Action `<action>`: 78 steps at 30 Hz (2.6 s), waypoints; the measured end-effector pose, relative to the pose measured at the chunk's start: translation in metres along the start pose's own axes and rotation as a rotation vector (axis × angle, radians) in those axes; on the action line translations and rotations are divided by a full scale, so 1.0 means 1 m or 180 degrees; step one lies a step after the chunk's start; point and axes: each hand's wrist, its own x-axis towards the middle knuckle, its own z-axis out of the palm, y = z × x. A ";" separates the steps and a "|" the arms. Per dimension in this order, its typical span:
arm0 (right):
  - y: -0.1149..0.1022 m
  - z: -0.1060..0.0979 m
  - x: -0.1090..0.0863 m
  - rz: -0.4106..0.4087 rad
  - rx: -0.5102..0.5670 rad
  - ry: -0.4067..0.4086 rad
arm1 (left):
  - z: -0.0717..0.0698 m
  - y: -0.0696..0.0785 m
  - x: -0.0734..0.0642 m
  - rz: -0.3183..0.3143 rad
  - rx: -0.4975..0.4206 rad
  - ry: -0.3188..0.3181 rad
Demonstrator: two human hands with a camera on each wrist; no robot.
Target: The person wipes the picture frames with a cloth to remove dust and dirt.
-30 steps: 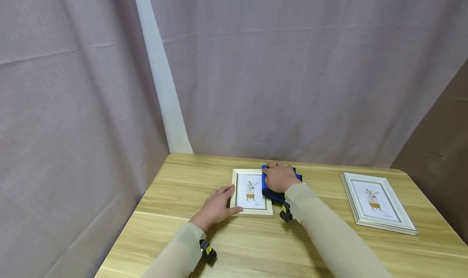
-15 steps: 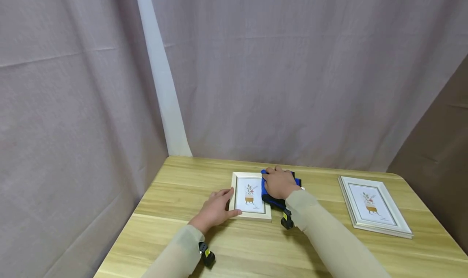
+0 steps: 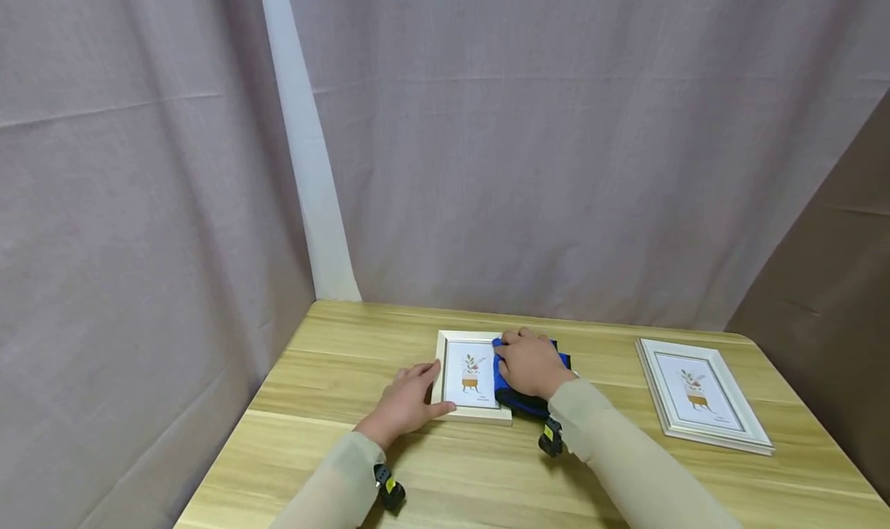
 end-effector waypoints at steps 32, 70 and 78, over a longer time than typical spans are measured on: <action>-0.026 -0.005 -0.082 -0.0352 0.0520 0.0341 | -0.005 0.005 -0.003 0.0010 -0.0063 -0.0026; -0.045 0.013 -0.109 -0.0418 0.0493 0.0542 | -0.003 0.004 -0.003 0.0082 -0.0002 -0.0017; -0.051 0.008 -0.099 -0.0516 0.0365 0.0559 | -0.004 0.003 -0.003 0.0082 0.0018 -0.0006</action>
